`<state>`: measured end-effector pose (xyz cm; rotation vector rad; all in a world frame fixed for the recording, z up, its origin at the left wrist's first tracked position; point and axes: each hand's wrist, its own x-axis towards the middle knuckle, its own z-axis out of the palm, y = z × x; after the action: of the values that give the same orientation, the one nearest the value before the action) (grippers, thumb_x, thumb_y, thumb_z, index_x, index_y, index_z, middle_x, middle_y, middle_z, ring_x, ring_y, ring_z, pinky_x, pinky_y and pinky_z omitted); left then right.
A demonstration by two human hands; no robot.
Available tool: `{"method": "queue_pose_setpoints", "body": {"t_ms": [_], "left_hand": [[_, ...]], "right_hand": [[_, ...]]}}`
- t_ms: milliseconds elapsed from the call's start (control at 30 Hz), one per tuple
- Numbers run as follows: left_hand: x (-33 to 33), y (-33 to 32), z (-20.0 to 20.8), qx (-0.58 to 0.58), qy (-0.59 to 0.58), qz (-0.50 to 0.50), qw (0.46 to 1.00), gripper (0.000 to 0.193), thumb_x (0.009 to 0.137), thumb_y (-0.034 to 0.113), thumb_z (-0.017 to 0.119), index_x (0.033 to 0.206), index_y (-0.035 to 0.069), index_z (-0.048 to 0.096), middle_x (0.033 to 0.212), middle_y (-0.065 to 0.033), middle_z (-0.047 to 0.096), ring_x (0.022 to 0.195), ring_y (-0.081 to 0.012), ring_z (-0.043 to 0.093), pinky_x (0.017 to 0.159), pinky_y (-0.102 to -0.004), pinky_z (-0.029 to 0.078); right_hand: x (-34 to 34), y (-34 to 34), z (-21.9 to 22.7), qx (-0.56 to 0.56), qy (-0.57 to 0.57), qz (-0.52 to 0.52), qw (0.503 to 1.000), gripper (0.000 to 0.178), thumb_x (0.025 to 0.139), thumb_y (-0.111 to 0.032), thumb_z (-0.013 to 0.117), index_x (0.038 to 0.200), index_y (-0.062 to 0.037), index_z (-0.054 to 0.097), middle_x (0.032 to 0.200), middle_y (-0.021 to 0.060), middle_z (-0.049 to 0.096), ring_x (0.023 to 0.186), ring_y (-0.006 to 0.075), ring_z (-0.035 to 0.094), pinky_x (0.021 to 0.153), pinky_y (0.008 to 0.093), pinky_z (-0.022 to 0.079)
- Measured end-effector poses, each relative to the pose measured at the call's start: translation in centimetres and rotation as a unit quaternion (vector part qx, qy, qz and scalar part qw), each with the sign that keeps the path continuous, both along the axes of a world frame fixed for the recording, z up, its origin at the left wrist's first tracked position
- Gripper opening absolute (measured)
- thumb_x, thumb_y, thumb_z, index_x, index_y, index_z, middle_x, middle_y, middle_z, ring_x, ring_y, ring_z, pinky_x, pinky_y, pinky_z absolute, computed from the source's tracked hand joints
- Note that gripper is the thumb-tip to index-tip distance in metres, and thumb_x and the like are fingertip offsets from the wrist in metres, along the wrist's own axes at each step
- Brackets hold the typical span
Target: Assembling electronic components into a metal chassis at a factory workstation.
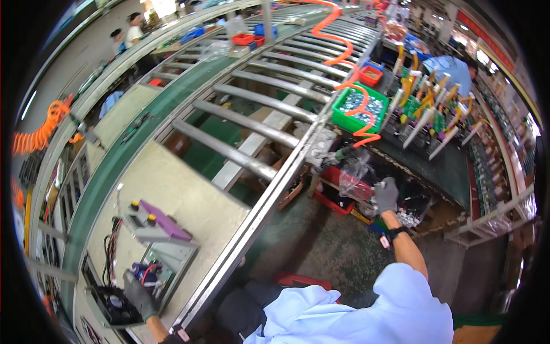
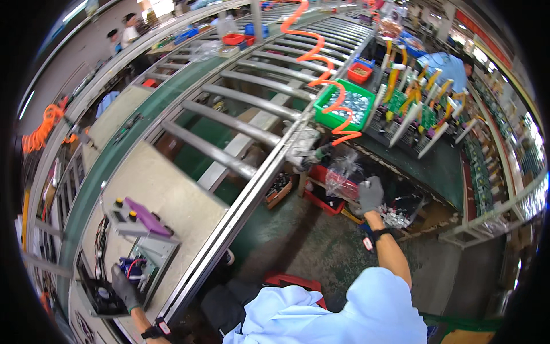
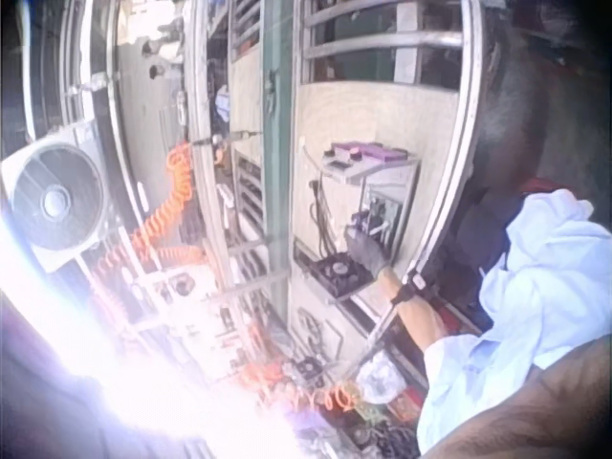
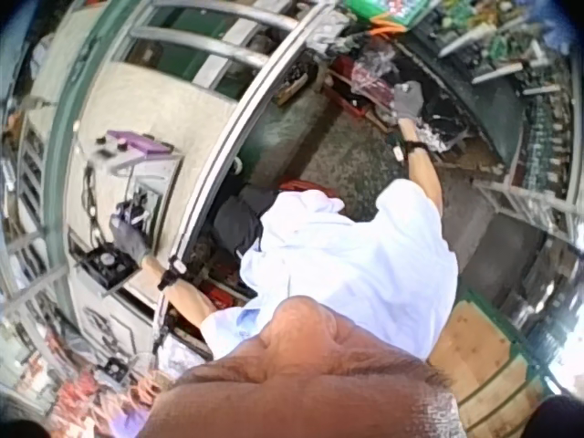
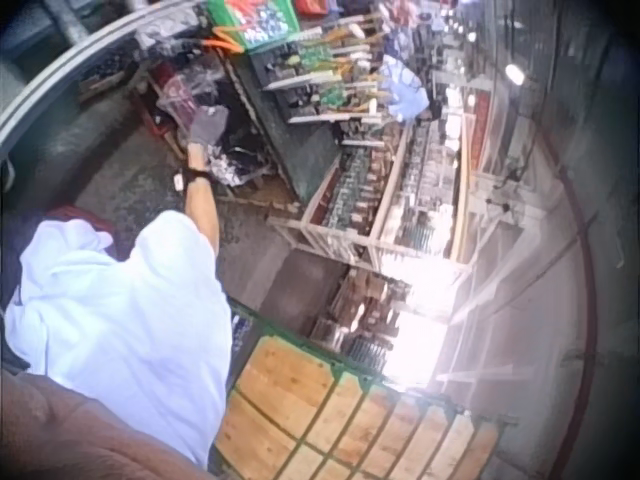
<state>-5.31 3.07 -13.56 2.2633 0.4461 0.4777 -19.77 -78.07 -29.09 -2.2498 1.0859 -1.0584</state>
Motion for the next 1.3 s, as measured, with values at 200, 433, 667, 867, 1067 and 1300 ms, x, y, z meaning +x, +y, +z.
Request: {"method": "queue_pose_setpoints", "body": {"t_ms": [200,433,667,867,1067,1300], "left_hand": [[0.0,0.2,1.1,0.321,0.074,-0.002,0.944,0.029,0.089,0.022,0.052,0.104,0.004,0.068,0.093,-0.0179,0.069,0.081,-0.0383,0.066,0.072,-0.0501,0.051],[-0.8,0.3,0.9,0.251,-0.037,-0.016,0.967,0.044,0.092,0.033,0.056,0.120,0.001,0.065,0.089,-0.0198,0.071,0.086,-0.0387,0.065,0.089,-0.0512,0.046],[-2.5,0.4,1.4,0.239,-0.082,-0.081,0.964,0.059,0.088,0.036,0.062,0.132,-0.002,0.054,0.112,-0.0209,0.064,0.109,-0.0361,0.059,0.109,-0.0547,0.034],[-3.4,0.6,2.2,0.230,-0.106,-0.102,0.962,0.060,0.088,0.037,0.063,0.133,-0.002,0.053,0.121,-0.0239,0.059,0.118,-0.0381,0.054,0.111,-0.0571,0.031],[-3.4,1.5,2.8,0.222,-0.092,-0.143,0.960,0.057,0.089,0.034,0.061,0.133,-0.002,0.053,0.124,-0.0276,0.056,0.120,-0.0412,0.051,0.111,-0.0580,0.030],[-3.2,1.4,3.1,0.207,-0.080,-0.151,0.963,0.051,0.088,0.024,0.057,0.133,-0.001,0.053,0.124,-0.0275,0.057,0.118,-0.0427,0.052,0.111,-0.0564,0.030]], "right_hand": [[-0.9,5.8,15.8,-0.158,-0.157,0.079,0.972,0.021,0.094,-0.014,0.066,0.110,-0.0015,0.068,0.103,0.0131,0.070,0.094,0.0271,0.067,0.088,0.0403,0.052],[7.4,18.9,35.1,-0.069,-0.351,0.217,0.908,0.036,0.104,-0.025,0.053,0.126,0.0025,0.063,0.116,0.0077,0.069,0.103,0.0159,0.064,0.092,0.0308,0.050],[17.9,47.0,48.8,-0.278,-0.200,0.694,0.633,0.018,0.094,-0.006,0.061,0.109,-0.0025,0.069,0.094,0.0130,0.069,0.083,0.0250,0.069,0.072,0.0321,0.054],[23.3,69.6,40.5,-0.637,0.237,0.647,0.345,0.009,0.080,-0.015,0.068,0.084,-0.0095,0.074,0.082,0.0116,0.073,0.078,0.0311,0.074,0.062,0.0429,0.058],[29.1,73.5,28.8,-0.611,0.420,0.634,0.221,0.022,0.079,-0.016,0.067,0.095,-0.0043,0.077,0.097,0.0147,0.075,0.092,0.0323,0.073,0.073,0.0448,0.058],[30.7,74.4,22.6,-0.458,0.608,0.601,0.245,0.027,0.077,-0.022,0.068,0.095,-0.0036,0.078,0.095,0.0143,0.075,0.090,0.0328,0.072,0.073,0.0464,0.056]]}}
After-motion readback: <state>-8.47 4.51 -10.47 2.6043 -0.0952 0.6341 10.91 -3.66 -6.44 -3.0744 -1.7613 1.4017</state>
